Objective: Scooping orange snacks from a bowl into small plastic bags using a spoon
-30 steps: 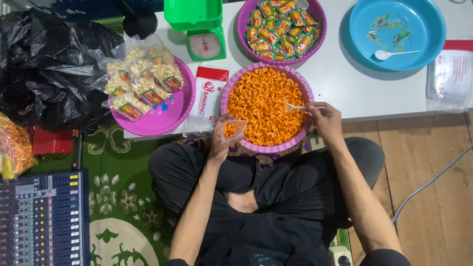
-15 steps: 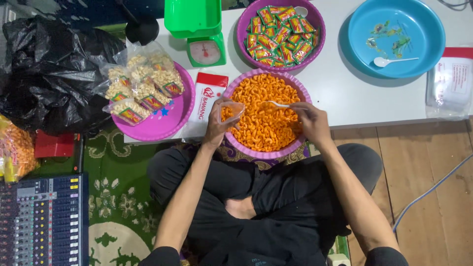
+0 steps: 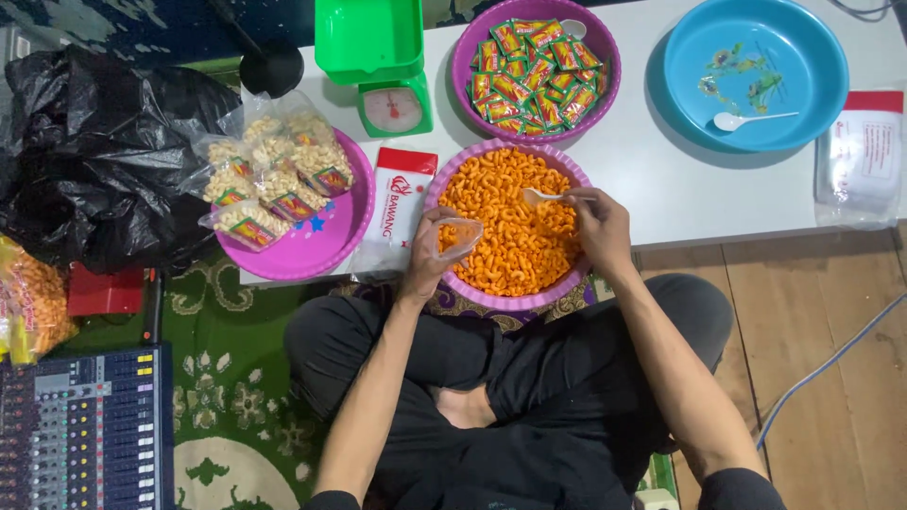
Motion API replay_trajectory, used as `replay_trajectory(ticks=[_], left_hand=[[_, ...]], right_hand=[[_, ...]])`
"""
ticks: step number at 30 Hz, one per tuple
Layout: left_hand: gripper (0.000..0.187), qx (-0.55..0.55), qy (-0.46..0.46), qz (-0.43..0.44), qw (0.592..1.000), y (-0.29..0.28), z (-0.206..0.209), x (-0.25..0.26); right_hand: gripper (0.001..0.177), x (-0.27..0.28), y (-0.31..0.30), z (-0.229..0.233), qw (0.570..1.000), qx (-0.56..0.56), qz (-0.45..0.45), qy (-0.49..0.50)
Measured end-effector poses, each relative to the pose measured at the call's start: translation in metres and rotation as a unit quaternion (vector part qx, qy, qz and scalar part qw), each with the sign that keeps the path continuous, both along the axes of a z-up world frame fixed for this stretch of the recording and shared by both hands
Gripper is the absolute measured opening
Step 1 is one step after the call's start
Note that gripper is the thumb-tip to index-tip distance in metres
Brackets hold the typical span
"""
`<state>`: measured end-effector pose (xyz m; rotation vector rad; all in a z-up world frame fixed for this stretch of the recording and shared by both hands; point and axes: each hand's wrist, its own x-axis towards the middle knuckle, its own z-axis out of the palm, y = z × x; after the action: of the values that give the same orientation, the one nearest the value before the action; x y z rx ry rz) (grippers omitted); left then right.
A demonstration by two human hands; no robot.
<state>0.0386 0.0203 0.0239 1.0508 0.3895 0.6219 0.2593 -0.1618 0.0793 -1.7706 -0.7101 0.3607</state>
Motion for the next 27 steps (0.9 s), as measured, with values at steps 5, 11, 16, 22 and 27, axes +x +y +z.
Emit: replay_trajectory(ticks=[5, 11, 16, 22, 27], left_hand=[[0.066, 0.080, 0.004, 0.004, 0.997, -0.009, 0.018, 0.005], [0.067, 0.015, -0.010, -0.003, 1.000, -0.019, 0.028, 0.007], [0.064, 0.003, -0.013, -0.006, 1.000, -0.021, 0.033, -0.002], [0.066, 0.013, 0.037, -0.004, 0.999, -0.025, 0.056, -0.023], [0.069, -0.002, 0.013, -0.003, 1.000, -0.033, 0.063, -0.010]], right_hand=[[0.013, 0.003, 0.001, -0.011, 1.000, 0.011, -0.019, -0.008], [0.016, -0.006, -0.004, -0.014, 0.998, -0.046, -0.037, 0.031], [0.020, -0.033, 0.002, 0.032, 0.992, -0.123, -0.036, -0.012], [0.021, -0.058, 0.008, 0.076, 0.980, -0.147, -0.039, -0.132], [0.022, -0.052, 0.006, 0.051, 0.995, -0.084, -0.025, -0.038]])
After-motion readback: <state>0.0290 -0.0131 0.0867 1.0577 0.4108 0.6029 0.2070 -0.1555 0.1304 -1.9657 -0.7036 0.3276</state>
